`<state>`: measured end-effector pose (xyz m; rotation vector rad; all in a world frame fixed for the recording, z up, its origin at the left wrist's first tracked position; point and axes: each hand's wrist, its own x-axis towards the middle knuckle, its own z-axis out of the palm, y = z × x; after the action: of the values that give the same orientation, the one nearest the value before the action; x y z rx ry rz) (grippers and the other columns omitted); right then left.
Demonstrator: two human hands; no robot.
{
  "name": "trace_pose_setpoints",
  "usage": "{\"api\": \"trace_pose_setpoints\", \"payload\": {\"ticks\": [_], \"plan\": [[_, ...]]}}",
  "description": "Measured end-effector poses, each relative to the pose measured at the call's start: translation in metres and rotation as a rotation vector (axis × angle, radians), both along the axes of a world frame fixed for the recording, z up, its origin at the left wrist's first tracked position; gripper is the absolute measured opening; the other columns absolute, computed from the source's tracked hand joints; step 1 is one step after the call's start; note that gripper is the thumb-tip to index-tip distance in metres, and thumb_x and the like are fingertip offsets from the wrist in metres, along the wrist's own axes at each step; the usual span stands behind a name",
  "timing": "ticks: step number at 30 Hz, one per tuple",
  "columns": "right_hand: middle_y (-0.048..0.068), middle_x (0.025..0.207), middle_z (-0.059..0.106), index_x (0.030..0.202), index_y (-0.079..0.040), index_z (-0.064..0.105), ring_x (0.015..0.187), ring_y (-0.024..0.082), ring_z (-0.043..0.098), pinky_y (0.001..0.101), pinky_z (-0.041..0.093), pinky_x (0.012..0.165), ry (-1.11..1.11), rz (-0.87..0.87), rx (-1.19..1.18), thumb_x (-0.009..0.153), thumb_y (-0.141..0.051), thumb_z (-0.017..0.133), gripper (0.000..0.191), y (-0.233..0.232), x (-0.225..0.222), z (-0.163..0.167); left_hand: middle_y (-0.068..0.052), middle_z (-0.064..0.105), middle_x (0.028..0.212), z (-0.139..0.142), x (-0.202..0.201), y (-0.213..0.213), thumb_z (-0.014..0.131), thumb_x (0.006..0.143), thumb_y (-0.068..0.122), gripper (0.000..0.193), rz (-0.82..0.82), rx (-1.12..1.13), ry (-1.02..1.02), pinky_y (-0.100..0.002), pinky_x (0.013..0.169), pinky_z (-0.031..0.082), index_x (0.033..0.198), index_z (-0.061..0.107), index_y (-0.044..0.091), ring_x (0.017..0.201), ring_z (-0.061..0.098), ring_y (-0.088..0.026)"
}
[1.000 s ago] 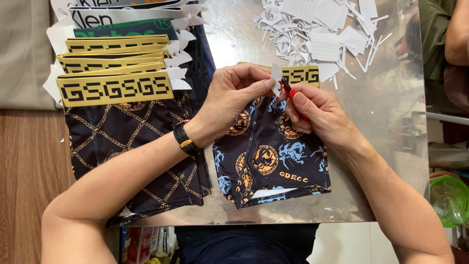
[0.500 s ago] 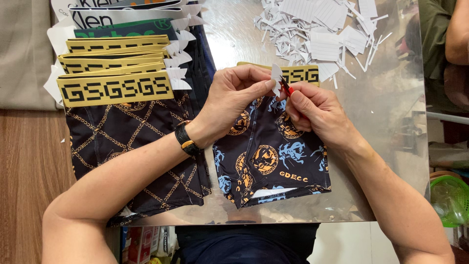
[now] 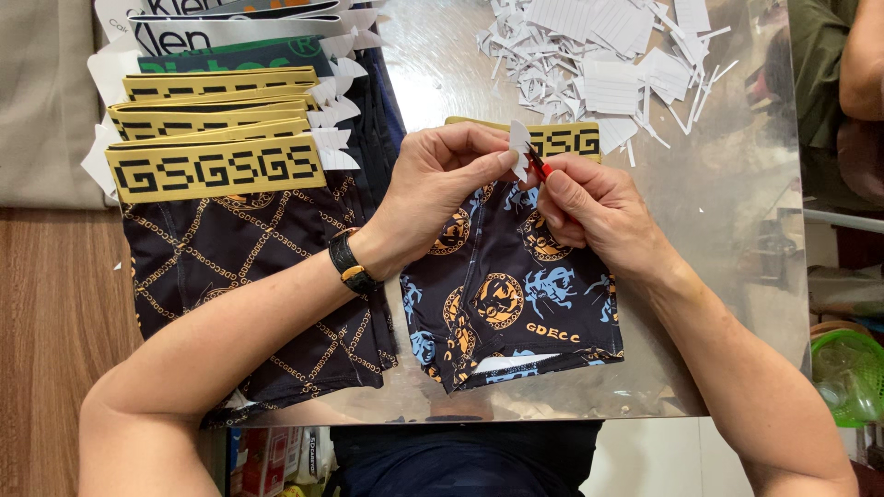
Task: The person trims white paper tags attached to the waistbands of patterned boxer briefs using red-handled scissors. They pick up each garment, cut the tag, and place the finished item on a growing stack on the table.
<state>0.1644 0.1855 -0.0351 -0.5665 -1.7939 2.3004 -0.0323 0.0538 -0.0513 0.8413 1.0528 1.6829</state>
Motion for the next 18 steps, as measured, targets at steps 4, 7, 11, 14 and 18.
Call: {"api": "trace_pose_setpoints", "payload": {"ticks": [4, 7, 11, 14, 18], "plan": [[-0.002, 0.075, 0.049, 0.121, -0.003, 0.063, 0.057, 0.005, 0.035, 0.0205, 0.029, 0.049, -0.009, -0.001, 0.012, 0.110, -0.031, 0.049, 0.033, -0.0002, -0.0003, 0.0002, -0.006, 0.075, 0.111, -0.0001, -0.0001, -0.0003, 0.071, 0.100, 0.010, 0.016, 0.007, -0.002, 0.005, -0.024, 0.091, 0.060, 0.111, 0.073, -0.002, 0.097, 0.071, -0.009], [-0.002, 0.075, 0.049, 0.121, -0.003, 0.063, 0.057, 0.005, 0.035, 0.0206, 0.029, 0.049, -0.012, -0.004, 0.017, 0.110, -0.031, 0.049, 0.033, 0.0002, 0.0001, -0.0007, -0.007, 0.075, 0.111, -0.0002, -0.0002, -0.0008, 0.071, 0.100, 0.010, 0.016, 0.006, -0.005, 0.002, -0.024, 0.091, 0.060, 0.112, 0.073, -0.002, 0.097, 0.071, -0.009], [-0.002, 0.075, 0.049, 0.122, -0.003, 0.063, 0.057, 0.004, 0.035, 0.0206, 0.028, 0.049, -0.004, -0.001, 0.014, 0.110, -0.031, 0.049, 0.034, 0.0010, 0.0003, -0.0031, -0.007, 0.075, 0.109, 0.0001, 0.0002, -0.0011, 0.072, 0.100, 0.010, 0.017, 0.005, -0.015, -0.002, -0.024, 0.090, 0.059, 0.112, 0.073, -0.002, 0.096, 0.071, -0.009], [-0.002, 0.075, 0.048, 0.122, -0.003, 0.063, 0.057, 0.005, 0.035, 0.0206, 0.028, 0.049, 0.004, -0.001, 0.022, 0.110, -0.031, 0.049, 0.033, -0.0002, -0.0008, -0.0040, -0.007, 0.075, 0.110, 0.0014, 0.0005, -0.0015, 0.071, 0.101, 0.010, 0.016, 0.007, -0.011, 0.012, -0.024, 0.091, 0.059, 0.111, 0.073, -0.002, 0.097, 0.070, -0.009], [-0.003, 0.073, 0.046, 0.121, -0.002, 0.063, 0.058, 0.005, 0.035, 0.0209, 0.027, 0.049, 0.019, 0.013, 0.012, 0.112, -0.029, 0.050, 0.031, 0.0012, 0.0006, 0.0013, -0.008, 0.076, 0.104, 0.0048, -0.0003, -0.0019, 0.069, 0.102, 0.011, 0.016, -0.030, -0.017, -0.002, -0.024, 0.089, 0.059, 0.111, 0.072, -0.002, 0.095, 0.071, -0.009]]}}
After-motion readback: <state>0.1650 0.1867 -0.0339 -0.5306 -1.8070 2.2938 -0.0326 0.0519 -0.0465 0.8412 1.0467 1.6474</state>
